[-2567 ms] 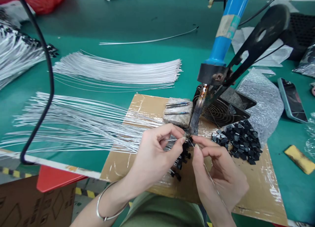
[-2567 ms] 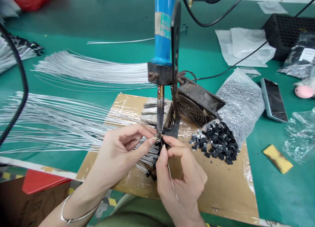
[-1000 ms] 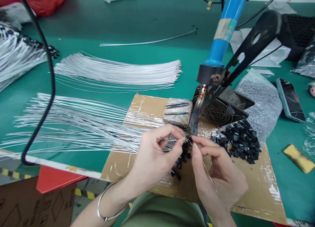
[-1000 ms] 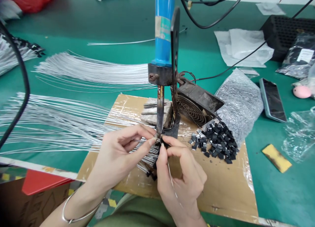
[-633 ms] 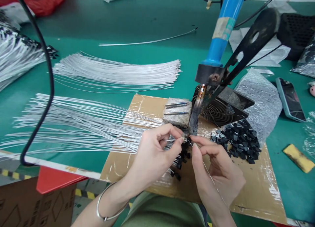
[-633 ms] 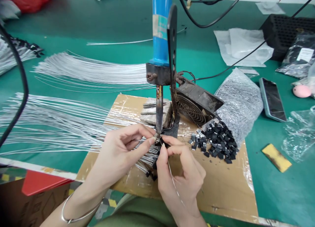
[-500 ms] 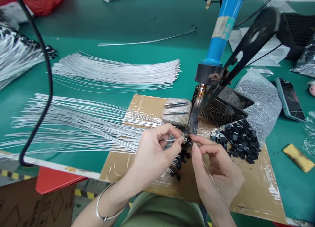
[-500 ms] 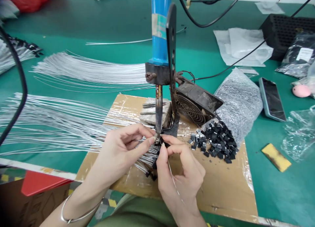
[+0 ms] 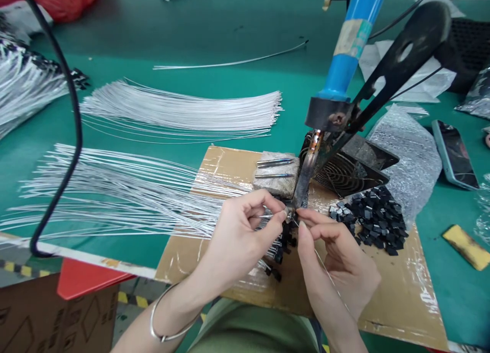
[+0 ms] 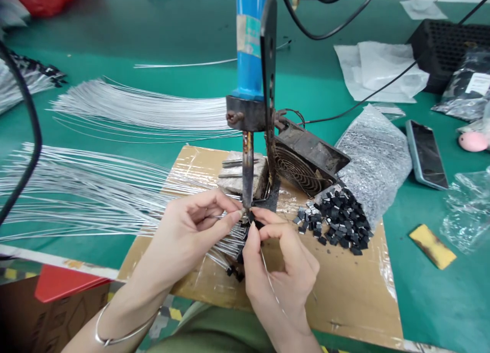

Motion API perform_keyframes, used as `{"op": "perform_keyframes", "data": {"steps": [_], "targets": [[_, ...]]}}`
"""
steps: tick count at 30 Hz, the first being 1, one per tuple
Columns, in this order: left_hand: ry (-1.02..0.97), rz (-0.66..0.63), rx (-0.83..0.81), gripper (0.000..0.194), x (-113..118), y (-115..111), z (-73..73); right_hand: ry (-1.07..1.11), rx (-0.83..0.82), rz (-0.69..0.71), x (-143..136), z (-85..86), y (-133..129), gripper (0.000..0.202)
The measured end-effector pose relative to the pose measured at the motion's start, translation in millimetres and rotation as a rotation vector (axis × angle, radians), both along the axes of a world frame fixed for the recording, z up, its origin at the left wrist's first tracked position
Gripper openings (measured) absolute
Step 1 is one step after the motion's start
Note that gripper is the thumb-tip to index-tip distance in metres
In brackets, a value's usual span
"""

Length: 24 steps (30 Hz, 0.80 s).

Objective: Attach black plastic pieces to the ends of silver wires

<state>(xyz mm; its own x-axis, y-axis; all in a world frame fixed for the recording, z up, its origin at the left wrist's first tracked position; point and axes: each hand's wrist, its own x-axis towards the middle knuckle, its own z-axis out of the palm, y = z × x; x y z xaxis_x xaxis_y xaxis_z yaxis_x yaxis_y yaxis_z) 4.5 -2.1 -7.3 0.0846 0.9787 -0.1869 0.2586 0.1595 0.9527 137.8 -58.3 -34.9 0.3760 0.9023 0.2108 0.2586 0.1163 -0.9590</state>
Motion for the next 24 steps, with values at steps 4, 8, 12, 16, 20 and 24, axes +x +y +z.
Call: {"op": "perform_keyframes", "data": {"steps": [4,8,12,16,20,24], "targets": [[-0.006,0.007,0.006,0.01,0.1,-0.2,0.3,-0.009,0.009,-0.006,-0.3,1.9,0.5,0.014],[-0.003,0.014,0.012,0.01,1.0,0.5,-0.1,-0.008,0.021,-0.011,-0.5,2.6,1.1,0.014],[-0.004,0.015,0.014,0.01,1.5,0.5,-0.3,-0.013,0.04,-0.016,-0.6,2.4,1.3,0.014],[-0.003,0.015,0.018,0.01,0.8,-0.4,1.4,-0.01,0.048,-0.015,-1.2,2.8,1.3,0.014],[0.0,0.011,0.018,0.01,0.3,-0.4,2.3,-0.004,0.049,-0.024,-1.8,3.2,1.1,0.013],[0.002,0.015,0.028,0.009,0.4,0.2,2.0,-0.004,0.049,-0.02,-1.5,3.0,0.9,0.014]]}}
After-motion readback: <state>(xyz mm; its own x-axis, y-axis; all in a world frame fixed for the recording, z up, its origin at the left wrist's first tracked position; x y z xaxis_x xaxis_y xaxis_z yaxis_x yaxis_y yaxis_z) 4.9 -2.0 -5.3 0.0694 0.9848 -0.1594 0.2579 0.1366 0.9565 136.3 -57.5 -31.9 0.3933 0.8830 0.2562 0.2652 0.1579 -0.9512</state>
